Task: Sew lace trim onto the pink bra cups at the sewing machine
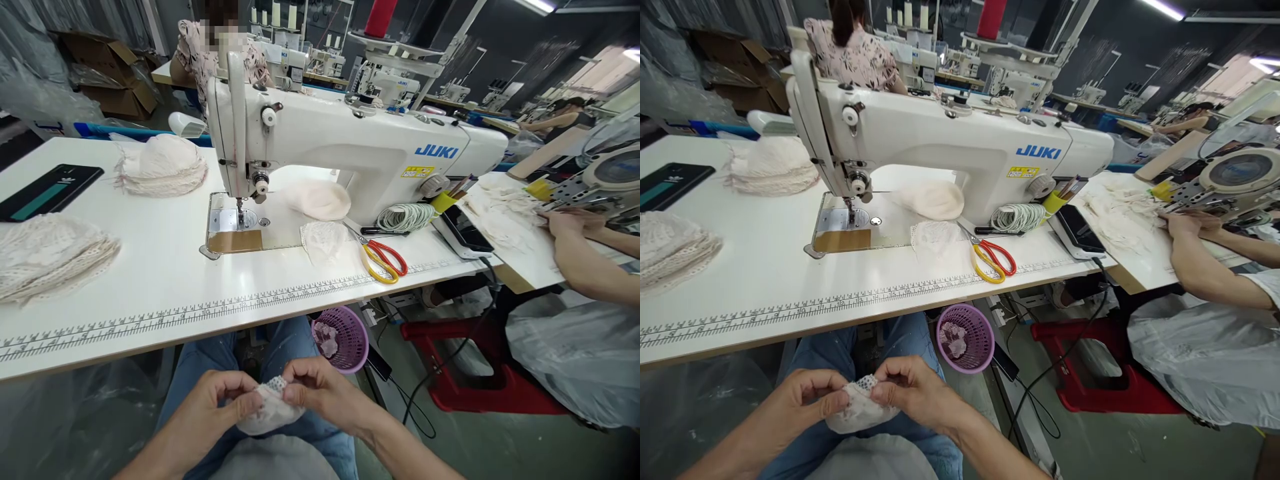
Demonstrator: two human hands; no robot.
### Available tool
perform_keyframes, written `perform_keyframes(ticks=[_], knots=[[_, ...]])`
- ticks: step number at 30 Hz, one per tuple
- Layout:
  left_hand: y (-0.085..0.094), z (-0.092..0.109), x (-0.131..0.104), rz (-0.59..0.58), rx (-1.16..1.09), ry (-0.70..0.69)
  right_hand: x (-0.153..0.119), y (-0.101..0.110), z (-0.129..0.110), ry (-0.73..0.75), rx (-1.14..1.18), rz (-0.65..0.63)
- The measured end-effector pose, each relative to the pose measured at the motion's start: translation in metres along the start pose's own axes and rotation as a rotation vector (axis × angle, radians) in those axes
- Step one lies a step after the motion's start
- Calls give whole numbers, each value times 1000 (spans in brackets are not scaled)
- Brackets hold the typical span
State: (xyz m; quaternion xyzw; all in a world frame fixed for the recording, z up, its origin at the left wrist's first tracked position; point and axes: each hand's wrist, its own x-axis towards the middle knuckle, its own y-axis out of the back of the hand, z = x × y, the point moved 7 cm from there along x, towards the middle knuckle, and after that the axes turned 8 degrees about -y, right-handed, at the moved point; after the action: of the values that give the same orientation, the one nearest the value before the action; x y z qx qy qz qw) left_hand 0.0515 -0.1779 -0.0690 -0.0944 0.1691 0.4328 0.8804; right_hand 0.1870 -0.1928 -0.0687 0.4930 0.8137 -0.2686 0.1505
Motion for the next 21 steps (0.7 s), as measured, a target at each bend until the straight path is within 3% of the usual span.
perform_keyframes(ticks=[13, 21], knots=[[5, 1, -7, 78, -146, 85, -3, -2, -7, 68, -72, -46], [3, 4, -11, 85, -179, 133, 0, 0, 3, 47, -86, -5]])
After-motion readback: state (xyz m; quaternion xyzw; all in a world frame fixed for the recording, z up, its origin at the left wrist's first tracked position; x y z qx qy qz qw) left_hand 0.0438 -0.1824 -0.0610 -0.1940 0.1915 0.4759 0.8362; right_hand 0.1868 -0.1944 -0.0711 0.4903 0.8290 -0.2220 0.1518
